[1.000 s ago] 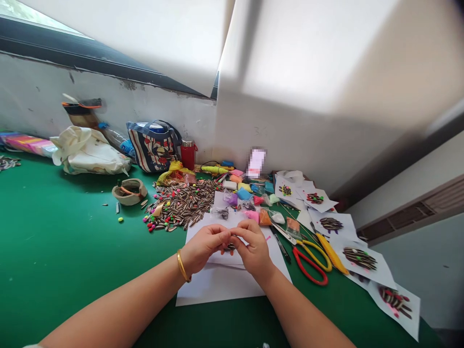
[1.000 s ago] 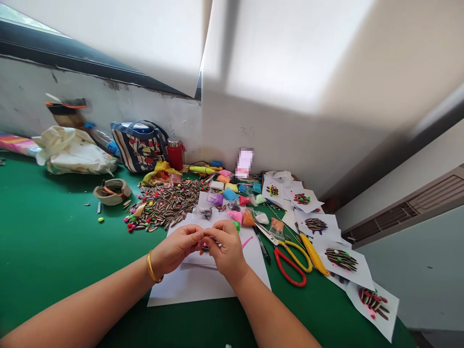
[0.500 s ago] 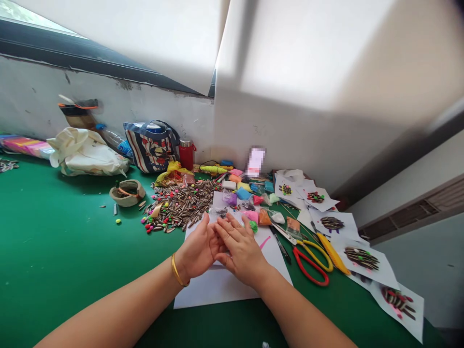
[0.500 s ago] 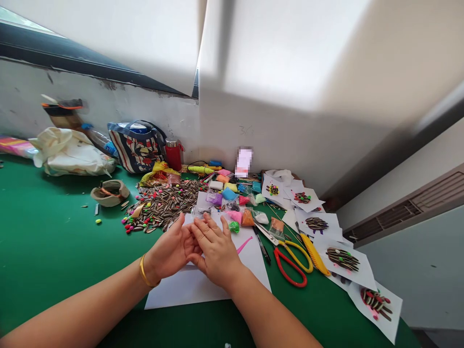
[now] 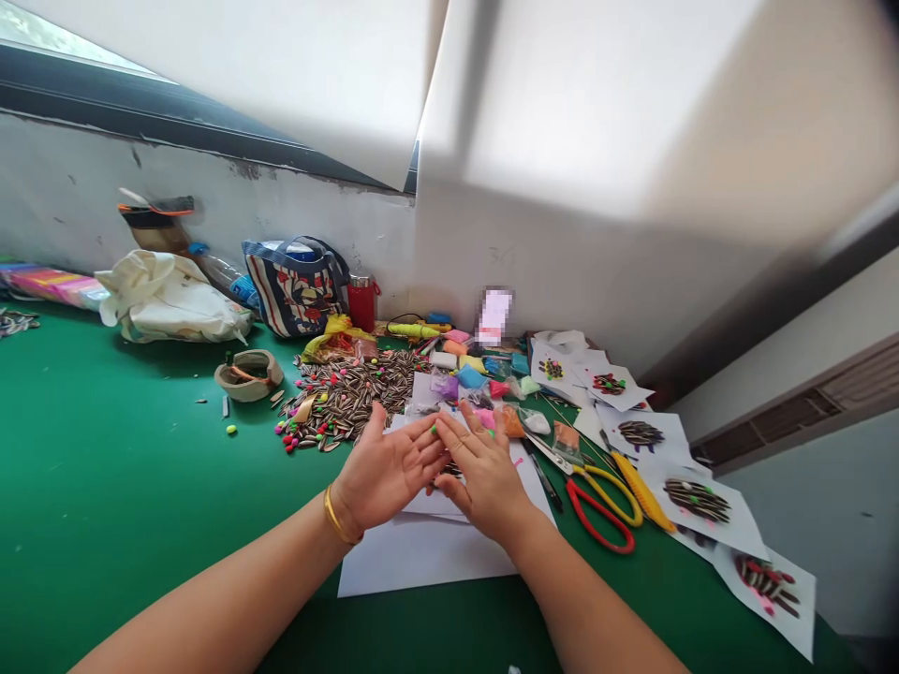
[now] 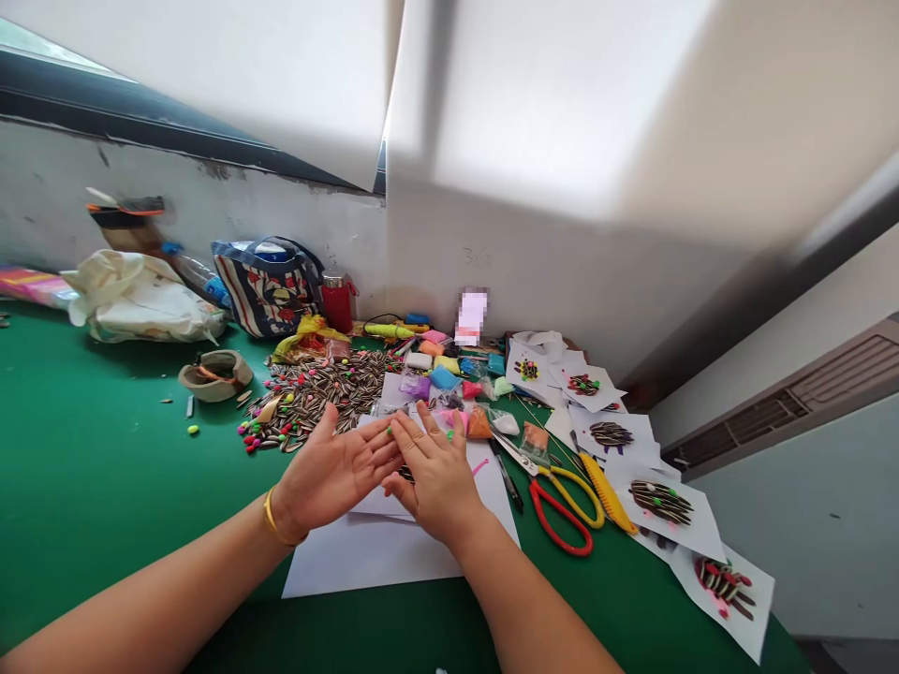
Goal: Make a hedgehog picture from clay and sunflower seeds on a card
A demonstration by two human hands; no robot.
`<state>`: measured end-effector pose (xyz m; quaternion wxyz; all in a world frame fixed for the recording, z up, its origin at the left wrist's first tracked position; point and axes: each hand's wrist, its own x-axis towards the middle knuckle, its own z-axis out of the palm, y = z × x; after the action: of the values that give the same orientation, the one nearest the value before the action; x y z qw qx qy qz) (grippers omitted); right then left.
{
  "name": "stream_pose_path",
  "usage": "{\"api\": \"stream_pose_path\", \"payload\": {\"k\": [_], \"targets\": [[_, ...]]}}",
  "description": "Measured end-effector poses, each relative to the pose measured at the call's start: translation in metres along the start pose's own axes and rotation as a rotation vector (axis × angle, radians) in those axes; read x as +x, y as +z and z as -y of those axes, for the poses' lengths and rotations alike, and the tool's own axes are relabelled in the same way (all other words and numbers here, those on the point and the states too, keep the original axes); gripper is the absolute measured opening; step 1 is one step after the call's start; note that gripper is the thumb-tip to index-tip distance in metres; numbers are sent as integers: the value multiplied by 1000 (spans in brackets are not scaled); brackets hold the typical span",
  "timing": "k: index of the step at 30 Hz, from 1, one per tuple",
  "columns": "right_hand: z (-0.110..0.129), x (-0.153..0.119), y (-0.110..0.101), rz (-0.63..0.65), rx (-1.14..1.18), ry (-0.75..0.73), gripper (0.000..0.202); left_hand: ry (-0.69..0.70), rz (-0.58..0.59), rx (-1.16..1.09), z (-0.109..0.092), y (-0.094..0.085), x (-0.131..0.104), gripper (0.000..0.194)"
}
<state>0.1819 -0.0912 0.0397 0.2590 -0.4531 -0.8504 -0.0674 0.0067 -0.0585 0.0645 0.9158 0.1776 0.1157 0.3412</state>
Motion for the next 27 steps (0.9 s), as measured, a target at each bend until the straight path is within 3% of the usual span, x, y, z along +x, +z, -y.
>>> {"api": "stream_pose_path", "payload": {"k": [3,6,10,13,15,18,20,24,27], "targets": [[2,1,1,36,31,-69,64,-20,-6,12,-1,-1,0,77],[0,1,2,34,20,-15,68,-82,31,15,1,-2,1,77],[-2,1,2,17,21,0,57,-11,-10,25,-1,-5,2,74],[-1,2,2,60,55,-66,62,-54,-7,45,-2,-7,3,75],[0,2,2,61,53,-32,66,-93,15,55,-3,-8,3,76],[-2,2,1,43,58,19,57,-42,-16,38,-5,-9,3,74],[-1,2,1,55,81,-25,54,-12,-46,41,-6,-10,3,73],[0,2,3,72,85,-70,65,-74,-12,105,-3,-11,4,76],[-2,1,4,25,89,-19,58,-63,-24,103,-4,-11,4,74]]}}
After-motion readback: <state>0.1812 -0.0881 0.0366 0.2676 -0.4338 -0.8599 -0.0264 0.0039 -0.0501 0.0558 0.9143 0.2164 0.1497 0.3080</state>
